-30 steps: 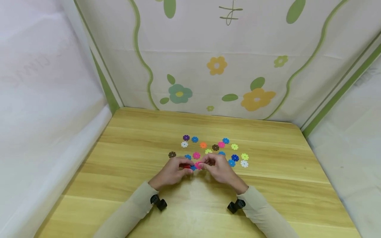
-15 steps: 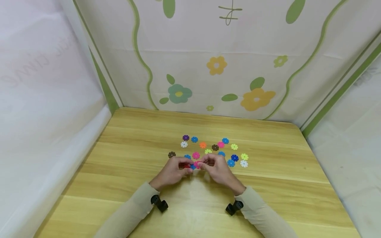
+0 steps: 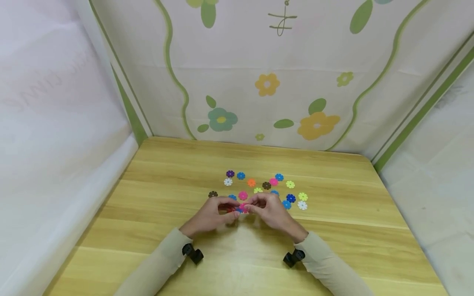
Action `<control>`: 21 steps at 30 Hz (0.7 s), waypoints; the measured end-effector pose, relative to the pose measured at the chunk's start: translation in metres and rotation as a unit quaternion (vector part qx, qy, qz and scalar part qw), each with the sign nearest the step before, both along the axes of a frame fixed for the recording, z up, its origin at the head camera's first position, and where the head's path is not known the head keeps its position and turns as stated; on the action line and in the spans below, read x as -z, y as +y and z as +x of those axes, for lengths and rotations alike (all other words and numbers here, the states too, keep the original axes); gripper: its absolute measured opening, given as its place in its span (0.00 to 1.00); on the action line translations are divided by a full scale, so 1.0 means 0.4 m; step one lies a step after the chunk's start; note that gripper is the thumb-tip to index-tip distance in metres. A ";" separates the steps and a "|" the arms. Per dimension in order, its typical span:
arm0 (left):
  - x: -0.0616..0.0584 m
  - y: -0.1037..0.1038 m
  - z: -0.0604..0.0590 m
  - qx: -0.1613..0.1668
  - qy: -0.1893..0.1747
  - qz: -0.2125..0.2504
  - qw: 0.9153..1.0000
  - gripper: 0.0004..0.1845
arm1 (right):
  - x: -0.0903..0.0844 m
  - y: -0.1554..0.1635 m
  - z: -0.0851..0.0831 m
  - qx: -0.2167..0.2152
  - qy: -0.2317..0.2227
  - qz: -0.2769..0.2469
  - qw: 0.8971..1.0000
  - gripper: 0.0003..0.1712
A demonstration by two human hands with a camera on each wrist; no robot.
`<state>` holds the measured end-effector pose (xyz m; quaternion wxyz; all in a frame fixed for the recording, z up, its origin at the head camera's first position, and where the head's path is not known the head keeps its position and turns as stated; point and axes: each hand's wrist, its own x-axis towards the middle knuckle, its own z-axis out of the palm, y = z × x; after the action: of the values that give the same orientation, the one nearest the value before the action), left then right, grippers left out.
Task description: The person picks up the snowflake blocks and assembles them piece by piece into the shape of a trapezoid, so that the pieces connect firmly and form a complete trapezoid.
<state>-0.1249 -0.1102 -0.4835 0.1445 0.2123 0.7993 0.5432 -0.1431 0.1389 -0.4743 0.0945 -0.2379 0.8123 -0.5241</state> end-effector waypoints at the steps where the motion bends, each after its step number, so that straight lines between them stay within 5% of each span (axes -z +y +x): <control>1: -0.002 -0.002 0.001 -0.002 -0.002 0.004 1.000 0.15 | 0.000 -0.001 0.001 -0.004 0.000 -0.001 1.000 0.03; 7: -0.006 -0.010 0.004 -0.021 -0.006 0.009 1.000 0.10 | 0.006 -0.015 0.006 -0.031 0.020 0.001 0.999 0.03; 21: 0.011 -0.040 0.018 -0.011 -0.025 0.037 0.999 0.07 | -0.002 -0.044 0.015 -0.075 0.000 0.023 0.997 0.05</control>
<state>-0.1175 -0.1260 -0.4880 0.1508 0.1947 0.7771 0.5792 -0.1373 0.1211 -0.4737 0.1390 -0.2965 0.8041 -0.4961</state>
